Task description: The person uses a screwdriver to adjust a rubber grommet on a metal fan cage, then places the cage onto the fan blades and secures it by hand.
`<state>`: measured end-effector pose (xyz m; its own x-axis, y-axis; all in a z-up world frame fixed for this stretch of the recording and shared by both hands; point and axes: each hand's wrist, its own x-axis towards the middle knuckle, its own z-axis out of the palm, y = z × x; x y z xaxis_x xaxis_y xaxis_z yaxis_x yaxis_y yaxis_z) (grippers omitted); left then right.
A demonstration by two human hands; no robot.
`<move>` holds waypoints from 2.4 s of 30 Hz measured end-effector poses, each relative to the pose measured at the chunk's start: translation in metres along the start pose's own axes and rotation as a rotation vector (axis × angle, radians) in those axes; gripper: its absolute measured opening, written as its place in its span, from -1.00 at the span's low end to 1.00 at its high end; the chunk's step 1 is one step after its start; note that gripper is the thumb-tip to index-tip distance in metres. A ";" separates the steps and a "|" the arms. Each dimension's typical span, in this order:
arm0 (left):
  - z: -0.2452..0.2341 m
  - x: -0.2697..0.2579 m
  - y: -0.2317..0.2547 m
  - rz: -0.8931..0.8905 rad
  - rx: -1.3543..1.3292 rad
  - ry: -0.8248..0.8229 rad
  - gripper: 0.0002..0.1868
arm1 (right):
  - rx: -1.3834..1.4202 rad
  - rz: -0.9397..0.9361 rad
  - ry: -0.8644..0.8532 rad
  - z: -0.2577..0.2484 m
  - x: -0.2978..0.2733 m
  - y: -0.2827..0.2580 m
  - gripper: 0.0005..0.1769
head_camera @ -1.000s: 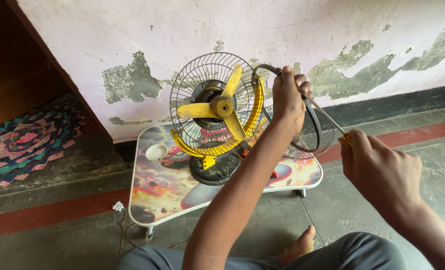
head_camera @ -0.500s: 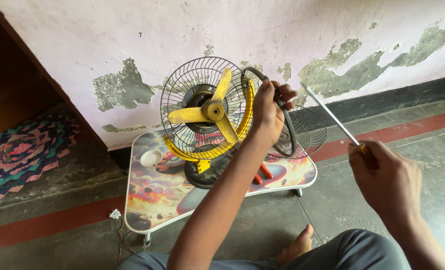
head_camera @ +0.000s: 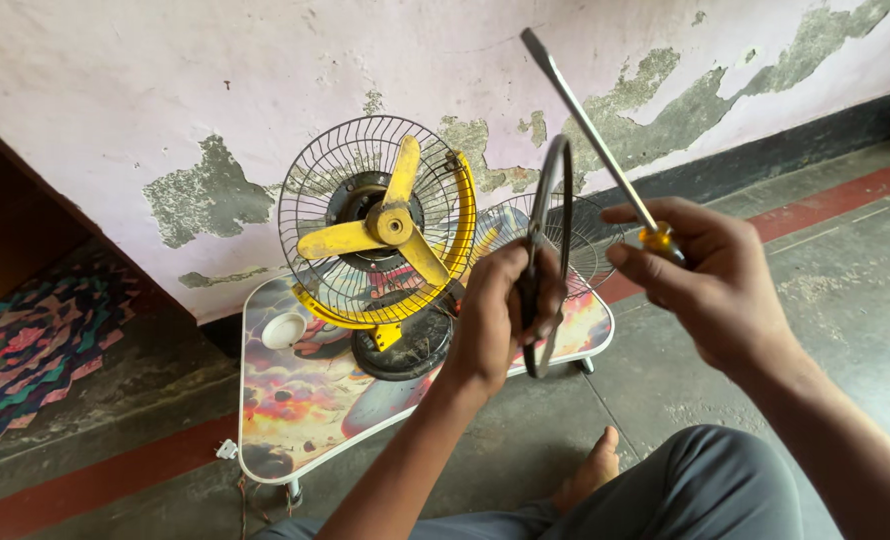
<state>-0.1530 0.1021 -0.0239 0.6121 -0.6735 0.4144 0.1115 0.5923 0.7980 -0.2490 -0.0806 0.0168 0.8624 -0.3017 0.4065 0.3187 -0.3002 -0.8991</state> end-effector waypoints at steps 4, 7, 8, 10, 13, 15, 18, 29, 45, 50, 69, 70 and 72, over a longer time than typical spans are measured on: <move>0.004 -0.026 0.006 0.002 0.233 0.043 -0.67 | 0.090 0.040 -0.062 0.010 -0.008 -0.003 -0.57; -0.001 -0.040 0.003 0.044 0.317 0.024 -0.69 | 0.052 0.006 -0.086 0.016 -0.016 -0.004 -0.58; -0.002 -0.042 0.001 0.064 0.306 0.012 -0.71 | 0.028 -0.006 -0.086 0.017 -0.018 -0.005 -0.59; -0.004 -0.043 0.000 0.088 0.289 0.003 -0.73 | 0.002 -0.037 -0.102 0.017 -0.021 -0.005 -0.62; -0.006 -0.043 0.000 0.087 0.265 0.042 -0.71 | -0.012 -0.014 -0.134 0.016 -0.025 -0.001 -0.66; -0.005 -0.041 0.002 0.072 0.238 0.102 -0.65 | -0.036 0.106 -0.139 0.015 -0.032 0.004 -0.66; -0.004 -0.037 0.004 0.026 -0.018 0.176 -0.69 | 0.136 0.213 -0.198 0.014 -0.052 0.017 -0.62; -0.029 -0.006 -0.018 -0.024 -0.550 0.199 -0.76 | 0.473 0.511 -0.139 0.004 -0.135 0.073 -0.39; -0.032 0.003 -0.020 -0.025 -0.539 0.178 -0.82 | -0.570 0.239 -0.180 -0.001 -0.124 0.045 -0.37; -0.031 0.003 -0.020 -0.031 -0.515 0.190 -0.79 | -0.680 0.143 -0.141 0.004 -0.124 0.034 -0.34; -0.018 0.011 -0.026 -0.069 -0.349 0.217 -0.75 | -1.269 0.185 -0.219 -0.001 -0.126 0.007 -0.19; -0.017 0.012 -0.028 -0.064 -0.362 0.200 -0.76 | -1.268 0.179 -0.208 -0.003 -0.126 0.007 -0.19; -0.016 0.013 -0.032 -0.056 -0.386 0.166 -0.77 | -1.251 0.164 -0.183 -0.003 -0.128 0.011 -0.20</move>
<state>-0.1361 0.0810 -0.0509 0.7111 -0.6475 0.2740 0.4135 0.7003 0.5819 -0.3572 -0.0478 -0.0442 0.9296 -0.3174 0.1872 -0.2969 -0.9461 -0.1295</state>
